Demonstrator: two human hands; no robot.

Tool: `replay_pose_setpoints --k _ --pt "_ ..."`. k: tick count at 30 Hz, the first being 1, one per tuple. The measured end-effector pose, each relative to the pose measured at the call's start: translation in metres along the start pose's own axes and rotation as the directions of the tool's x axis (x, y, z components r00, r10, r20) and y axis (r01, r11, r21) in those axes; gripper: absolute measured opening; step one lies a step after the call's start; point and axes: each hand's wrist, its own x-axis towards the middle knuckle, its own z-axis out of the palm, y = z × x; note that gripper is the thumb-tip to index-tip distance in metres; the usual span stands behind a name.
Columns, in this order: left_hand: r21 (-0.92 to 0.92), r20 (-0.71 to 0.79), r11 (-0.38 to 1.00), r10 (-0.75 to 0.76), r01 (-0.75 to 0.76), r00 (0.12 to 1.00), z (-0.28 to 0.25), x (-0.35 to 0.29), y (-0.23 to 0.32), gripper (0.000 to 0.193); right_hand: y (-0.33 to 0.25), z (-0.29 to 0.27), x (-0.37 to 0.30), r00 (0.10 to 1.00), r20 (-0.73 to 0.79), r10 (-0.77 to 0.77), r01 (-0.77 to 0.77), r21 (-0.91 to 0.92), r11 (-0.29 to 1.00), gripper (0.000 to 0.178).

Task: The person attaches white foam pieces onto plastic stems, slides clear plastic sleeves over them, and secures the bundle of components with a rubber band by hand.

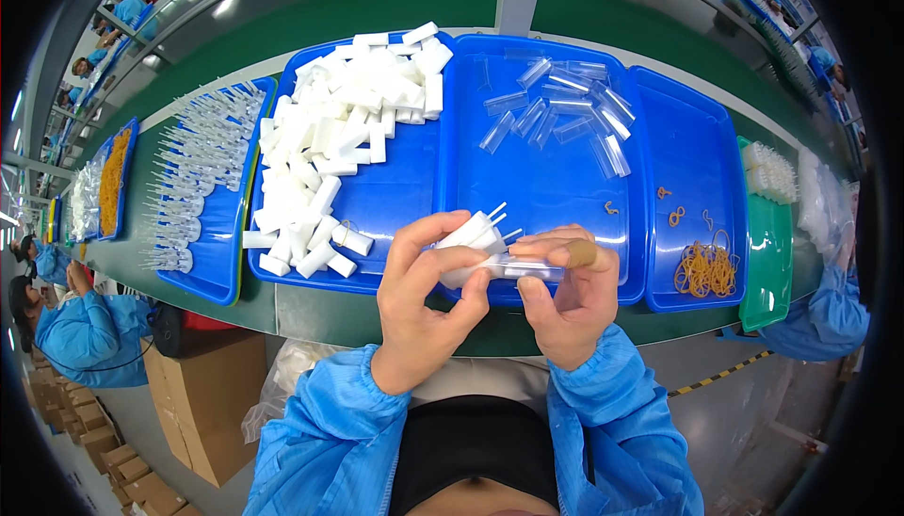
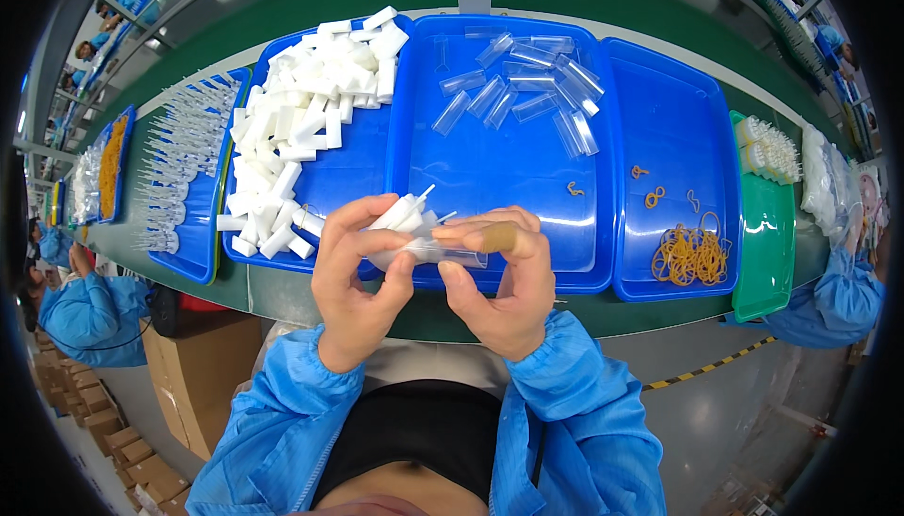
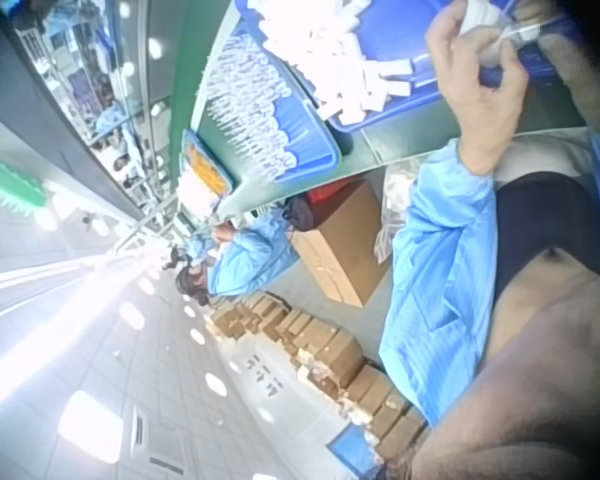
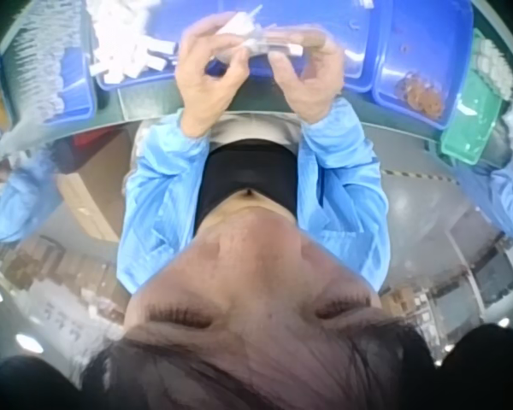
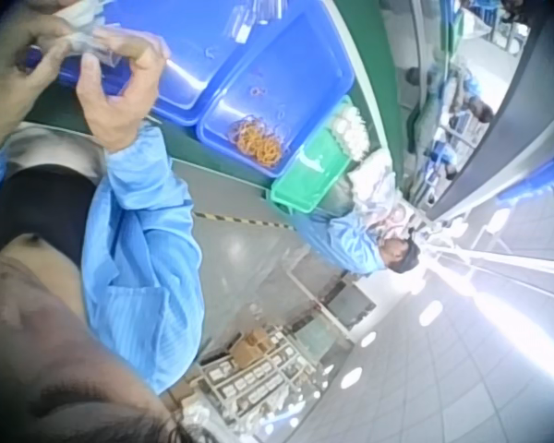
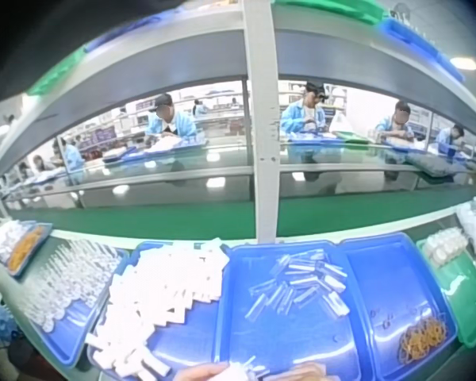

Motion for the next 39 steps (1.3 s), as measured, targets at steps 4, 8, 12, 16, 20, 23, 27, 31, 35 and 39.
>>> replay_pose_setpoints --k 4,8,12,16,20,23,27,31,35,39 --pt "-0.011 -0.004 1.000 -0.030 0.030 1.000 0.001 0.000 -0.001 0.018 -0.002 0.001 0.000 0.997 -0.031 0.073 -0.070 0.078 0.994 0.040" --pt "-0.128 0.019 0.985 -0.118 0.120 0.993 0.001 0.002 -0.002 0.019 0.001 0.000 -0.002 0.996 -0.035 0.085 -0.082 0.092 0.992 0.039" --pt "0.014 -0.038 0.999 -0.037 0.037 0.999 0.005 0.000 0.000 0.019 0.002 0.001 -0.004 0.999 -0.017 0.031 -0.032 -0.021 0.999 0.038" --pt "0.020 -0.058 0.999 -0.029 0.030 0.998 0.003 -0.004 -0.001 0.020 -0.002 0.002 0.002 0.957 -0.007 0.291 -0.284 0.202 0.937 0.037" --pt "0.024 -0.091 1.000 -0.003 0.005 0.996 0.002 -0.005 -0.004 0.024 0.000 -0.004 0.010 0.963 0.091 0.255 -0.265 0.116 0.957 0.036" --pt "0.048 -0.097 0.999 -0.005 0.010 0.995 0.004 -0.008 -0.005 0.026 0.000 0.000 0.008 0.975 0.069 0.210 -0.215 0.076 0.974 0.036" --pt "0.023 -0.041 1.000 0.008 -0.007 0.999 -0.006 -0.007 -0.005 0.031 -0.005 -0.003 0.016 0.957 0.056 0.285 -0.289 0.097 0.952 0.036" --pt "-0.305 0.054 0.949 -0.068 0.081 0.996 -0.014 -0.010 -0.008 0.036 -0.015 -0.017 0.028 0.906 0.148 0.397 -0.421 0.219 0.880 0.036" --pt "-0.495 0.008 0.866 -0.072 0.067 0.997 -0.011 -0.014 -0.010 0.032 -0.010 -0.020 0.020 0.908 0.239 0.345 -0.391 0.181 0.902 0.034" --pt "-0.478 0.003 0.877 -0.050 0.046 0.999 -0.008 -0.019 -0.011 0.036 -0.015 -0.010 0.014 0.906 0.244 0.345 -0.386 0.146 0.911 0.037"
